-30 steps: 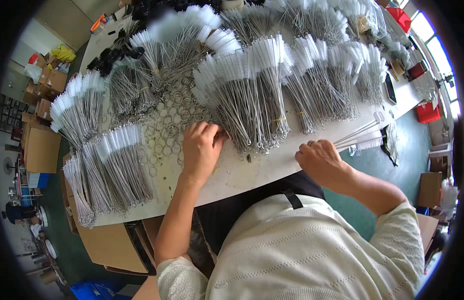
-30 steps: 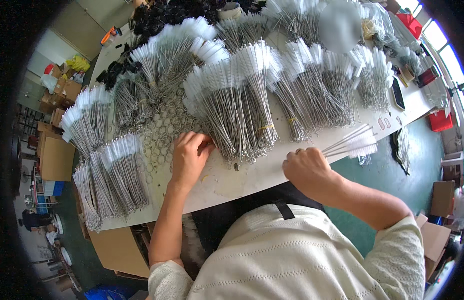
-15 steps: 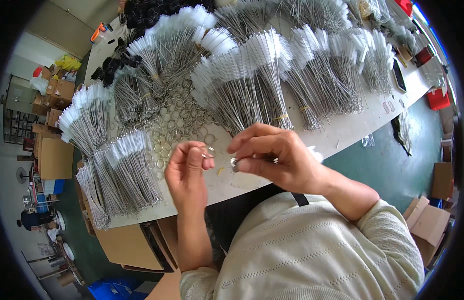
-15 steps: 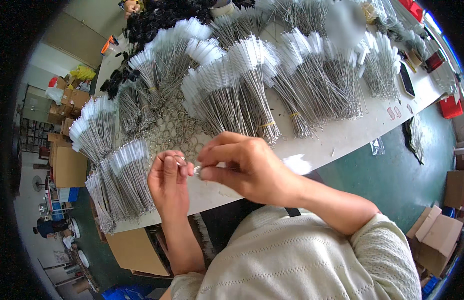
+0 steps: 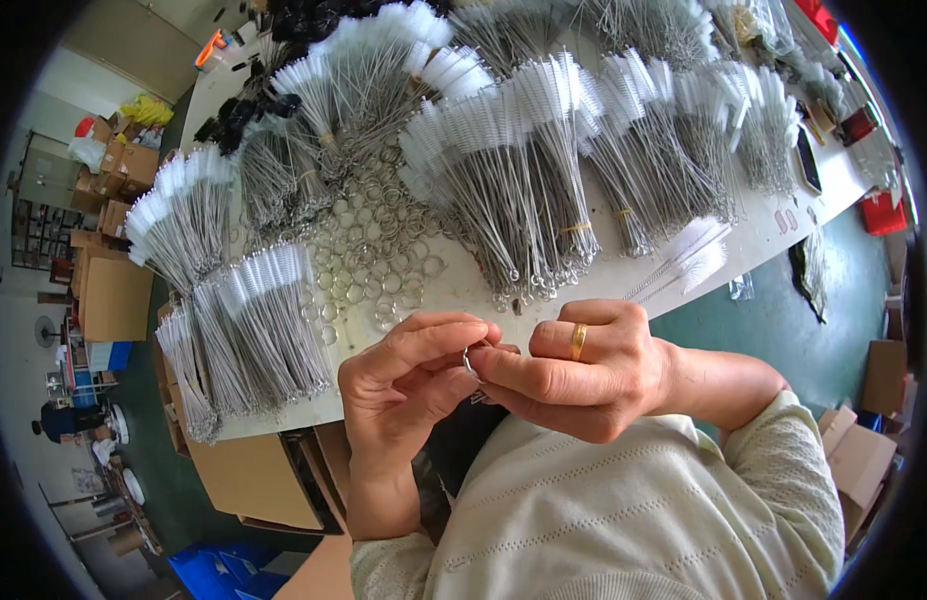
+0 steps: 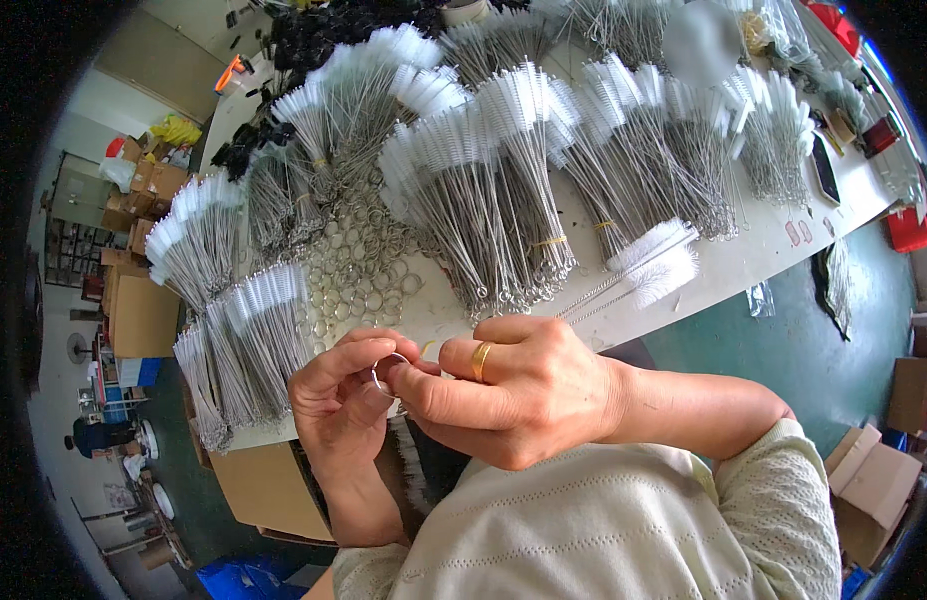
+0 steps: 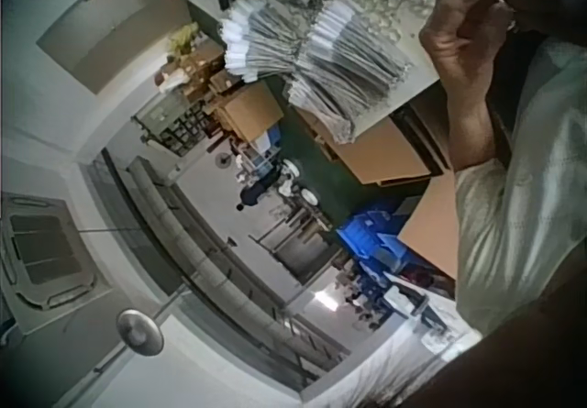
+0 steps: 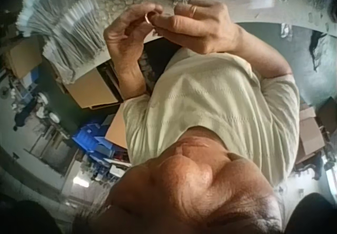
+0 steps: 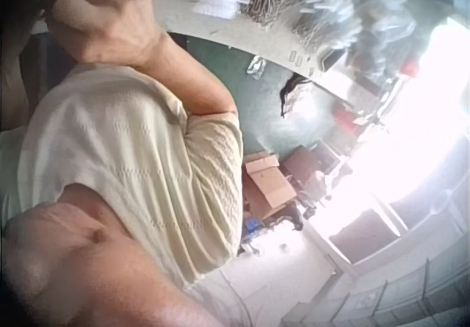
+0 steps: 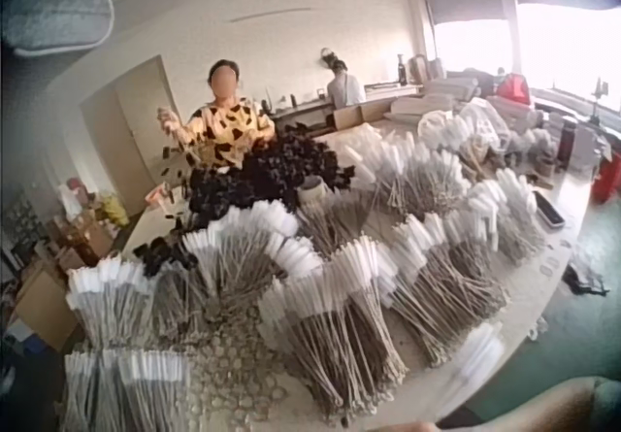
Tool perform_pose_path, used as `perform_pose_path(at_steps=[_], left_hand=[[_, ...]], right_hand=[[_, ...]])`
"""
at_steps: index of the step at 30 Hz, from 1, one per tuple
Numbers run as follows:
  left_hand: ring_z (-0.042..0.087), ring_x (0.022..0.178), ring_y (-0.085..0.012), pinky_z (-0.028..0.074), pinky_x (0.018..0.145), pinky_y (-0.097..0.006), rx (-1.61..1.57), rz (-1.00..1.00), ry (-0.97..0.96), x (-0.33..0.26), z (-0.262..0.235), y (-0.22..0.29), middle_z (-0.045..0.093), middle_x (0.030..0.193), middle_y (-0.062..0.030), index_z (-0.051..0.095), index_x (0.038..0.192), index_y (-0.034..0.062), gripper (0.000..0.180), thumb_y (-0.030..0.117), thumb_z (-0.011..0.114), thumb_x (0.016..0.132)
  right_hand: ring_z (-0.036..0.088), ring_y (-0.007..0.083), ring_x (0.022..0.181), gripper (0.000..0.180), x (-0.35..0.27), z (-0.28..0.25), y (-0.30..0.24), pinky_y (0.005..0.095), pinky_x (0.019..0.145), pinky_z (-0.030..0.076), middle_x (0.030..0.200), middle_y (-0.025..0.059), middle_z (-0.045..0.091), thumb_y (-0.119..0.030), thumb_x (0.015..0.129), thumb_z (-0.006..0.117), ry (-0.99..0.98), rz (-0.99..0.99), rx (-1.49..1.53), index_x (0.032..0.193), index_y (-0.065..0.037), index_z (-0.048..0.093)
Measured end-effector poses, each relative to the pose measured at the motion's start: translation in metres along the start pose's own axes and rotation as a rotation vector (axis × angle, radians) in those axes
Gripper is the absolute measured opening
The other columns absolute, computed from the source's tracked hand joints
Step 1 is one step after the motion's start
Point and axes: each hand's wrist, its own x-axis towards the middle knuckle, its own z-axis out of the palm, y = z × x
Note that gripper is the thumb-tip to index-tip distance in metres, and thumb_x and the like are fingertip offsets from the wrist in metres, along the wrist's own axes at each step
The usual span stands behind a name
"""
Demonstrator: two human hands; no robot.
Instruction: The person assembles brush sets by threading wire brushes onto metal rings by hand and placing the completed sets into a cardboard box.
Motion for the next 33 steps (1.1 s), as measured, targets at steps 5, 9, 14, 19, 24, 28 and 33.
perform_pose_path(at_steps=[5,9,14,19,24,28,33], left_hand=[[0.062,0.091,-0.0221,0.054,0.076,-0.029,0.174,0.082,-0.071,-0.006,-0.007,0.010,0.058,0.104,-0.0202,0.061,0.104,-0.0061,0.029,-0.009,0.063,0.075],[0.062,0.090,-0.0225,0.055,0.074,-0.028,0.260,0.142,-0.068,-0.008,-0.006,0.009,0.058,0.103,-0.0207,0.061,0.104,-0.0058,0.030,-0.010,0.061,0.075],[0.065,0.084,-0.0236,0.056,0.070,-0.028,0.707,0.381,0.089,-0.010,0.004,0.014,0.062,0.097,-0.0201,0.062,0.103,-0.0064,0.030,-0.006,0.061,0.073],[0.066,0.080,-0.0249,0.056,0.068,-0.029,0.918,0.581,0.166,-0.011,0.006,0.008,0.064,0.092,-0.0191,0.062,0.102,-0.0065,0.030,-0.003,0.064,0.072],[0.067,0.078,-0.0241,0.055,0.065,-0.029,1.020,0.621,0.158,-0.009,0.001,0.006,0.065,0.091,-0.0170,0.064,0.100,-0.0045,0.031,-0.003,0.067,0.070],[0.066,0.076,-0.0225,0.054,0.065,-0.027,0.996,0.585,0.156,-0.008,-0.002,0.008,0.065,0.091,-0.0167,0.064,0.100,-0.0037,0.032,-0.004,0.066,0.069],[0.065,0.072,-0.0182,0.053,0.064,-0.025,0.872,0.376,0.032,-0.007,-0.014,0.014,0.064,0.090,-0.0153,0.064,0.100,-0.0042,0.031,-0.008,0.063,0.069]], right_hand=[[0.040,0.0039,0.045,0.018,0.002,0.001,-0.002,0.0195,0.034,0.024,0.084,0.0016,0.060,-0.004,0.059,0.072,-0.039,-0.016,0.017,0.075,0.001,0.066],[0.043,0.0044,0.047,0.019,0.005,0.003,-0.004,0.0196,0.036,0.028,0.084,0.0013,0.060,-0.003,0.059,0.071,-0.044,-0.017,0.008,0.077,0.000,0.066],[0.052,0.0106,0.050,0.011,0.011,-0.001,-0.004,0.0221,0.043,0.040,0.085,0.0052,0.061,-0.006,0.072,0.071,-0.038,0.338,0.555,0.082,-0.001,0.068],[0.050,0.0054,0.055,0.015,0.029,-0.013,-0.010,0.0198,0.048,0.038,0.075,0.0027,0.058,-0.015,0.084,0.065,-0.096,1.176,1.193,0.087,0.000,0.066],[0.046,0.0046,0.051,0.017,0.026,0.000,-0.009,0.0187,0.046,0.037,0.066,-0.0007,0.056,-0.018,0.085,0.064,-0.064,1.325,1.458,0.085,-0.001,0.063],[0.047,0.0045,0.050,0.017,0.020,0.007,-0.003,0.0189,0.046,0.037,0.064,-0.0010,0.056,-0.017,0.084,0.065,-0.129,1.266,1.407,0.084,0.000,0.063],[0.048,0.0046,0.049,0.016,0.025,0.001,0.010,0.0187,0.046,0.039,0.063,-0.0003,0.057,-0.014,0.084,0.066,-0.361,1.183,1.227,0.084,0.002,0.063]])
